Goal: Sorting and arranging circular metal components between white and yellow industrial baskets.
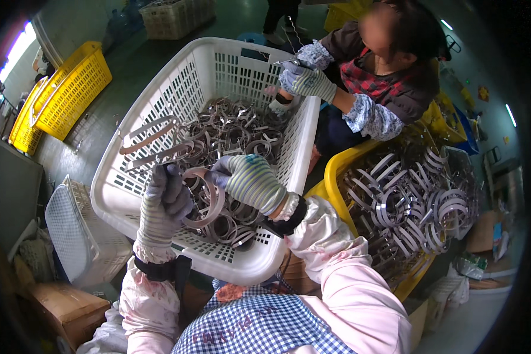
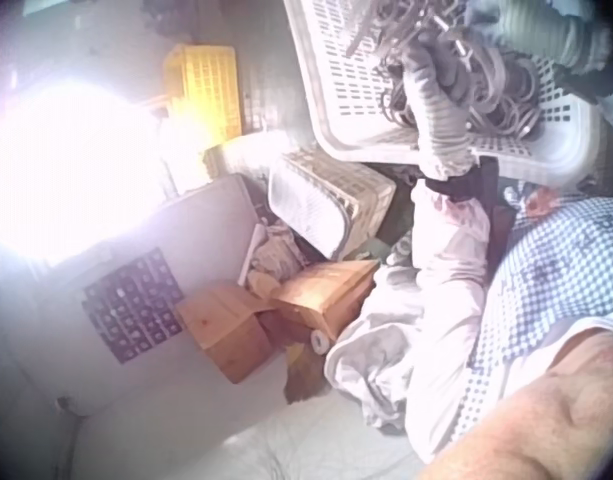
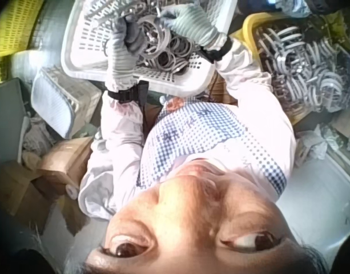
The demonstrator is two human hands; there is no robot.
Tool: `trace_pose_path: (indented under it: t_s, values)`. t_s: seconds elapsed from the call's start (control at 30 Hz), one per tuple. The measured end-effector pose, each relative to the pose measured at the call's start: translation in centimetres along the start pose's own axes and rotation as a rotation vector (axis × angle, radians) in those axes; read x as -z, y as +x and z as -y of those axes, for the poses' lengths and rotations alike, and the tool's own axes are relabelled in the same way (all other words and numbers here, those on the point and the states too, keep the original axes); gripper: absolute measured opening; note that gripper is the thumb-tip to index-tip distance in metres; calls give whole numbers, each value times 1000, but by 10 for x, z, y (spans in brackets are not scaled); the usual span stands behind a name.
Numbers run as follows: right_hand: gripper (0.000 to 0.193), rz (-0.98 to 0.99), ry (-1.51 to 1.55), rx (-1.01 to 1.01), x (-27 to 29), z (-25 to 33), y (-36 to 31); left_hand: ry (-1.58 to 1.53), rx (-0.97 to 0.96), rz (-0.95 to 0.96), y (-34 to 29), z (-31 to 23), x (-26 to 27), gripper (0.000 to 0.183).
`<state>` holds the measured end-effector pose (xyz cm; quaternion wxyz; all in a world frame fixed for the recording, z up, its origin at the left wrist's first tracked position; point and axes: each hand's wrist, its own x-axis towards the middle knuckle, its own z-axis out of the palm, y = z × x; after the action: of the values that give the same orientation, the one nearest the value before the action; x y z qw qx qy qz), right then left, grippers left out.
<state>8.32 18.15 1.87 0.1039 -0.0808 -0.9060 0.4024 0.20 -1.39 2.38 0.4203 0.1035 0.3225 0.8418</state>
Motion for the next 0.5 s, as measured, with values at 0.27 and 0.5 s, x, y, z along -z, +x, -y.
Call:
trace_pose_path:
  t_s: [0.27, 0.5]
  values:
    - [32, 404, 491, -195, -1, -16, 3, 95, -44, -112, -5, 0, -2, 40]
    - [38, 430, 538, -218, 18, -9, 5, 109, -23, -148, 0, -1, 0, 45]
